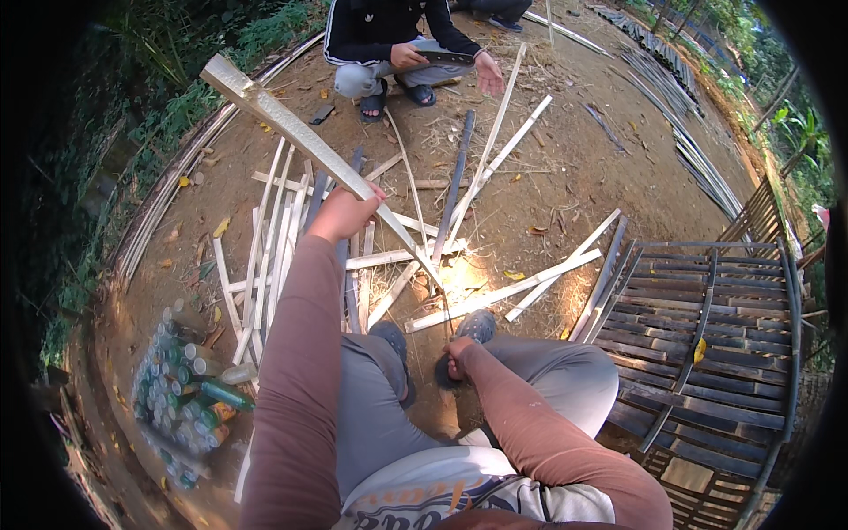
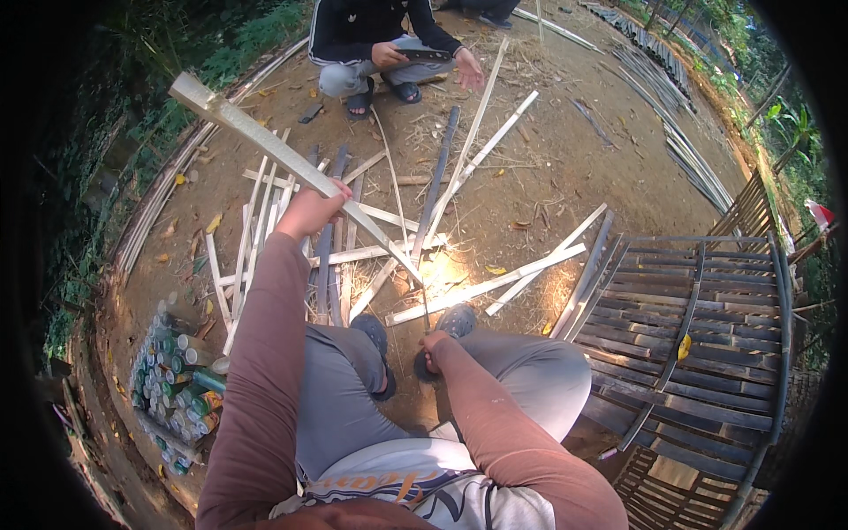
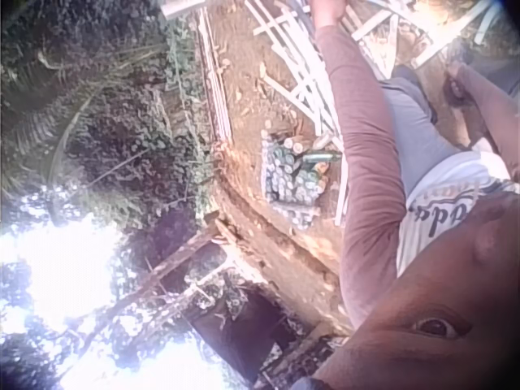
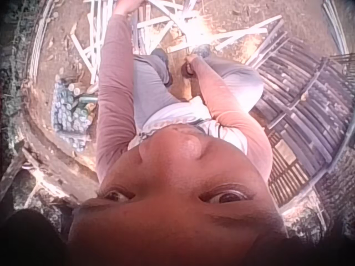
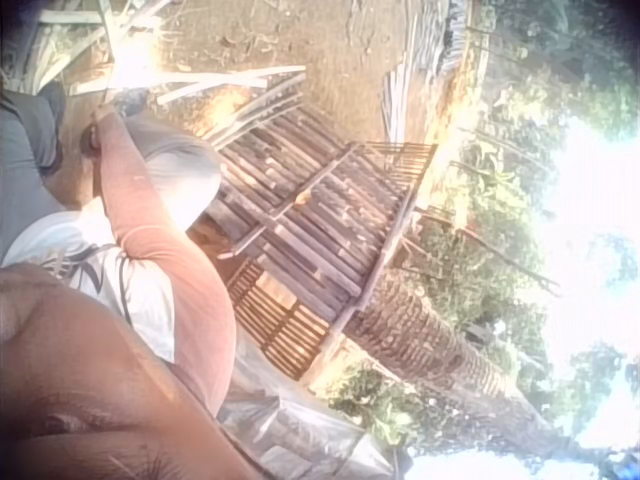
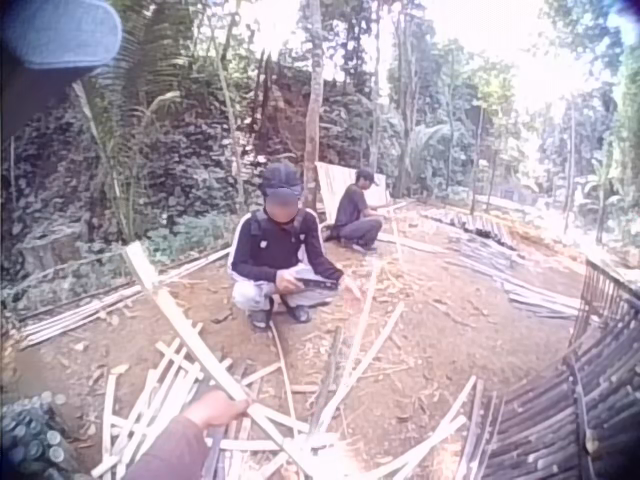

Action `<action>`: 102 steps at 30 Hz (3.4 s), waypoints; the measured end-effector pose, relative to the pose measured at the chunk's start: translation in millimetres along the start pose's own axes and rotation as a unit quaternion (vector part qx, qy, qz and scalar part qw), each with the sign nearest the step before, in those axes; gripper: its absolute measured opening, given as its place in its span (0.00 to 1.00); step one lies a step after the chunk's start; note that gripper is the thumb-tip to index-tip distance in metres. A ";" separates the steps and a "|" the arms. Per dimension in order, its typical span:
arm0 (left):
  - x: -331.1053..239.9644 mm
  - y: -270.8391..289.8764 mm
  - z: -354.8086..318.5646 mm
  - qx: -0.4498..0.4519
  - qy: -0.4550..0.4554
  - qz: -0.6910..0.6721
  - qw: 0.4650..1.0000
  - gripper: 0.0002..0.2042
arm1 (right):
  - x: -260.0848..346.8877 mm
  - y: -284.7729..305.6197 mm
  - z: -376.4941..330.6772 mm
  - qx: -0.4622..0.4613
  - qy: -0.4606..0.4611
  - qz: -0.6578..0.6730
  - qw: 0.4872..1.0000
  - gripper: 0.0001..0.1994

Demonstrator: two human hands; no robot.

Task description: The person shaves and smooths long strips of bamboo using a machete, working on them one at a time while seated.

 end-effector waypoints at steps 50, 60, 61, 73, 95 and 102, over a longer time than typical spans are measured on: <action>1.5 0.6 1.0 0.000 0.013 -0.020 1.000 0.10 | 2.5 8.4 9.5 -0.016 0.058 0.034 0.998 0.14; -0.1 -0.4 1.5 0.012 0.012 -0.031 0.999 0.10 | 11.1 8.4 -1.9 0.031 0.033 0.062 0.997 0.09; -0.2 -0.2 0.9 0.012 0.012 -0.033 0.999 0.10 | 11.3 8.1 -3.4 0.031 0.031 0.064 0.997 0.09; 2.7 -0.9 5.5 0.005 0.011 -0.039 0.999 0.10 | 13.8 11.7 22.5 0.065 0.034 0.071 0.995 0.10; 21.3 4.4 9.8 -0.012 0.045 -0.035 0.998 0.13 | 85.9 4.9 -41.8 -0.184 0.384 0.032 0.904 0.14; 23.3 -1.7 20.8 0.001 0.024 -0.050 0.998 0.13 | 21.7 1.3 15.7 0.005 0.103 -0.030 0.994 0.12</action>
Point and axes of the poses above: each hand's wrist, its own z-axis towards the middle knuckle, its own y-axis out of the back of the hand, x = y × z, the point moved 1 cm from there along z, towards the middle knuckle, and after that the axes turned 1 degree about -z, right-handed, at the moved point
